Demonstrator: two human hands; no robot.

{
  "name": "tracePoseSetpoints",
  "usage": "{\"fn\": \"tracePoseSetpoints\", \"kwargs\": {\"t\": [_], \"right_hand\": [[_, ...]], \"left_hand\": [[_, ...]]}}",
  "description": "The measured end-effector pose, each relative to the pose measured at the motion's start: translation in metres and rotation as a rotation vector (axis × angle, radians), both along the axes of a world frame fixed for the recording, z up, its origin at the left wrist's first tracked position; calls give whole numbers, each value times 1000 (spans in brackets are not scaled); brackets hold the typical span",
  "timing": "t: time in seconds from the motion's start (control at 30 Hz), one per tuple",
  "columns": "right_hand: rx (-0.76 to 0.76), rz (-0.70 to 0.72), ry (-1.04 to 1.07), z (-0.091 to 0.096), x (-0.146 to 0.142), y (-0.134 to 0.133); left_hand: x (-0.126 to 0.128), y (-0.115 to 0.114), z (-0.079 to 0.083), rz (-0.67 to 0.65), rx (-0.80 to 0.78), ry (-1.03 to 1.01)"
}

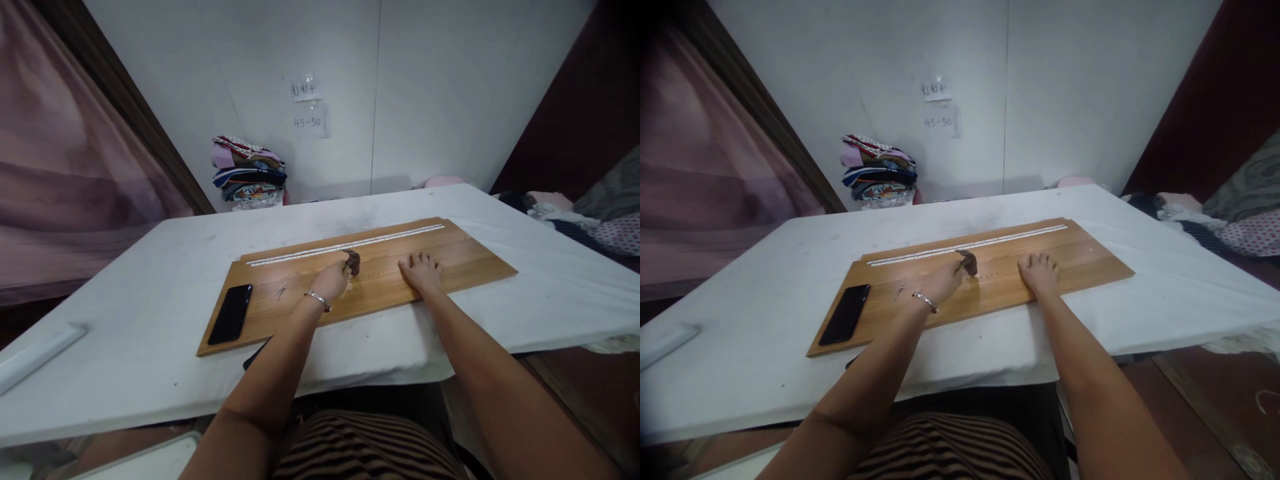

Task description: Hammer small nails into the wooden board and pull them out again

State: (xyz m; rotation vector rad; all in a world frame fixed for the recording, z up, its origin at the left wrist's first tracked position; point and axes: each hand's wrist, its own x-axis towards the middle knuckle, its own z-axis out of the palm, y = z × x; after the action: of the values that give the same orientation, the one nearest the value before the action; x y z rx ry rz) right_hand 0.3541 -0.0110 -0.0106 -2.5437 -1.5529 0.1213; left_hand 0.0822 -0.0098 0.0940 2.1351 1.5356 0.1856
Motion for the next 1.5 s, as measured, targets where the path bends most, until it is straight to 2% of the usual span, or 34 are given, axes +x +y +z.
{"fn": "tracePoseSetpoints", "kwargs": {"t": [0.3,0.77,1.07,1.5], "right_hand": [[0,0,-13,2,-3,-2],[8,6,-7,0,-1,0],[8,8,3,6,-4,-3],[12,2,18,4,-3,-2]], "left_hand": [[0,2,-7,-15,6,-12],[1,3,-6,-5,15,2],[2,-2,-2,0,-7,-1],[5,-3,4,-9,-20,26]]}}
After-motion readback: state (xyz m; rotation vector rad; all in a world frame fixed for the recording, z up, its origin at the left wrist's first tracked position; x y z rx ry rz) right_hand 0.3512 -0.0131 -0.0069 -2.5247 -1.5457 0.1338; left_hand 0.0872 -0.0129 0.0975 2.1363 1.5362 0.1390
